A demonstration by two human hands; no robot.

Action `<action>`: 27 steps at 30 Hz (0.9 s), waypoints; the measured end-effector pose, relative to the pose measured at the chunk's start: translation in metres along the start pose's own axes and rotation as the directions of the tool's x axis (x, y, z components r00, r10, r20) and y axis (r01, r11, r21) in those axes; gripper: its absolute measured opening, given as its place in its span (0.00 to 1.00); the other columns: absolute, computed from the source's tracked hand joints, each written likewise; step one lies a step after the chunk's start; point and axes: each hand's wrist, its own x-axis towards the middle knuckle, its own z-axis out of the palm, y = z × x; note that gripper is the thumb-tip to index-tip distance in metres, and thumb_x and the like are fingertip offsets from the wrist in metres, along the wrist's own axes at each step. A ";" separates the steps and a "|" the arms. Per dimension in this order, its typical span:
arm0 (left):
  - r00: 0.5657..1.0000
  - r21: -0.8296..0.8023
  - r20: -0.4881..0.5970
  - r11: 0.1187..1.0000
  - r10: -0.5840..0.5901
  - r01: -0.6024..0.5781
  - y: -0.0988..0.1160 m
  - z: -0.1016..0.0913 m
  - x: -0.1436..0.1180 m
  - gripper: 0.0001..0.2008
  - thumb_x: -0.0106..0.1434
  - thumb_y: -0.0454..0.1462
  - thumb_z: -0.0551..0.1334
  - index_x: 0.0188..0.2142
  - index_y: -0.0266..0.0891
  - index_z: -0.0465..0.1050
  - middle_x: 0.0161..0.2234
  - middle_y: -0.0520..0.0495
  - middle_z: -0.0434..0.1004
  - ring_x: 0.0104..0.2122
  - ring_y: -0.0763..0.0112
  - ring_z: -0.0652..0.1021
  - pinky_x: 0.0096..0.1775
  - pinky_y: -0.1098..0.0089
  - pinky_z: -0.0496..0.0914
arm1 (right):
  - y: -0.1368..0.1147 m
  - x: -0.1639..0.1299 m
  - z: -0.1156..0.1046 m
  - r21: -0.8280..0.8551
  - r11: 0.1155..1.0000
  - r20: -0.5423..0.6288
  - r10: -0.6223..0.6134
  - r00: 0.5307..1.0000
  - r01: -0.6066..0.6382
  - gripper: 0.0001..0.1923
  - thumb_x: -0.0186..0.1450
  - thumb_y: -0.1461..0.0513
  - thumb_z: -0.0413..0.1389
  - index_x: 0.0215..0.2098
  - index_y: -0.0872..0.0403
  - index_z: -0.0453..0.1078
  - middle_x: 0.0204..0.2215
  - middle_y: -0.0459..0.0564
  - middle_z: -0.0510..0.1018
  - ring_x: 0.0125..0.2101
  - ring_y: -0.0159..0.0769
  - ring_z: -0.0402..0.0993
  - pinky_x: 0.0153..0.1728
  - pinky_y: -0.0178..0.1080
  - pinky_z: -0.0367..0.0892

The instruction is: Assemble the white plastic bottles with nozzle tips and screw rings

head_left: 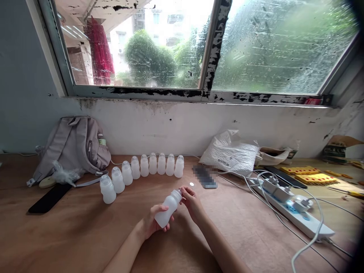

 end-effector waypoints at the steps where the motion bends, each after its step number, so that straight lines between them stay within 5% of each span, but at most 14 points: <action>1: 1.000 -0.001 0.001 1.000 -0.002 0.002 0.001 0.000 -0.001 0.20 0.54 0.43 0.55 0.41 0.29 0.67 0.28 0.44 0.70 0.19 0.76 0.71 0.20 0.77 0.62 | -0.001 0.001 -0.001 -0.008 1.000 -0.011 -0.009 1.000 0.009 0.11 0.53 0.55 0.57 0.29 0.54 0.68 0.24 0.46 0.67 0.23 0.29 0.61 0.21 0.32 0.59; 6: 0.997 -0.006 -0.059 0.999 0.053 -0.053 0.001 0.004 0.000 0.18 0.54 0.42 0.57 0.39 0.30 0.66 0.29 0.44 0.71 0.21 0.75 0.71 0.22 0.76 0.64 | -0.004 0.002 -0.007 -0.172 0.977 -0.101 -0.148 0.984 0.129 0.12 0.55 0.54 0.55 0.33 0.52 0.69 0.24 0.47 0.68 0.24 0.32 0.62 0.24 0.35 0.61; 9: 0.971 -0.037 -0.192 0.988 0.143 -0.153 0.001 0.005 0.004 0.17 0.54 0.43 0.58 0.38 0.31 0.66 0.32 0.43 0.71 0.22 0.75 0.72 0.23 0.75 0.66 | -0.004 0.001 -0.007 -0.491 0.831 -0.067 -0.336 0.940 0.262 0.10 0.56 0.54 0.54 0.31 0.51 0.70 0.29 0.49 0.69 0.27 0.35 0.64 0.28 0.38 0.61; 12: 0.927 -0.052 -0.311 0.970 0.210 -0.237 0.001 0.004 0.007 0.18 0.53 0.44 0.60 0.37 0.31 0.66 0.34 0.42 0.71 0.24 0.75 0.72 0.25 0.75 0.68 | 0.002 0.000 -0.005 -0.653 0.692 0.031 -0.383 0.923 0.309 0.10 0.57 0.53 0.53 0.29 0.50 0.71 0.29 0.50 0.70 0.28 0.37 0.65 0.29 0.39 0.60; 21: 0.867 -0.080 -0.390 0.927 0.309 -0.366 -0.001 0.000 0.012 0.17 0.54 0.46 0.58 0.37 0.34 0.65 0.30 0.47 0.71 0.30 0.68 0.74 0.31 0.71 0.68 | 0.021 0.003 -0.009 -0.763 0.567 0.138 -0.327 0.935 0.311 0.10 0.58 0.55 0.51 0.29 0.49 0.71 0.28 0.50 0.70 0.28 0.39 0.66 0.32 0.42 0.62; 27: 0.746 0.251 -0.403 0.848 0.529 -0.466 0.002 0.006 0.010 0.21 0.50 0.41 0.63 0.44 0.38 0.64 0.41 0.46 0.71 0.42 0.65 0.70 0.41 0.72 0.64 | 0.007 -0.006 0.000 -0.721 0.615 0.083 -0.382 0.920 0.320 0.11 0.58 0.55 0.52 0.37 0.47 0.69 0.34 0.51 0.72 0.37 0.42 0.66 0.40 0.44 0.60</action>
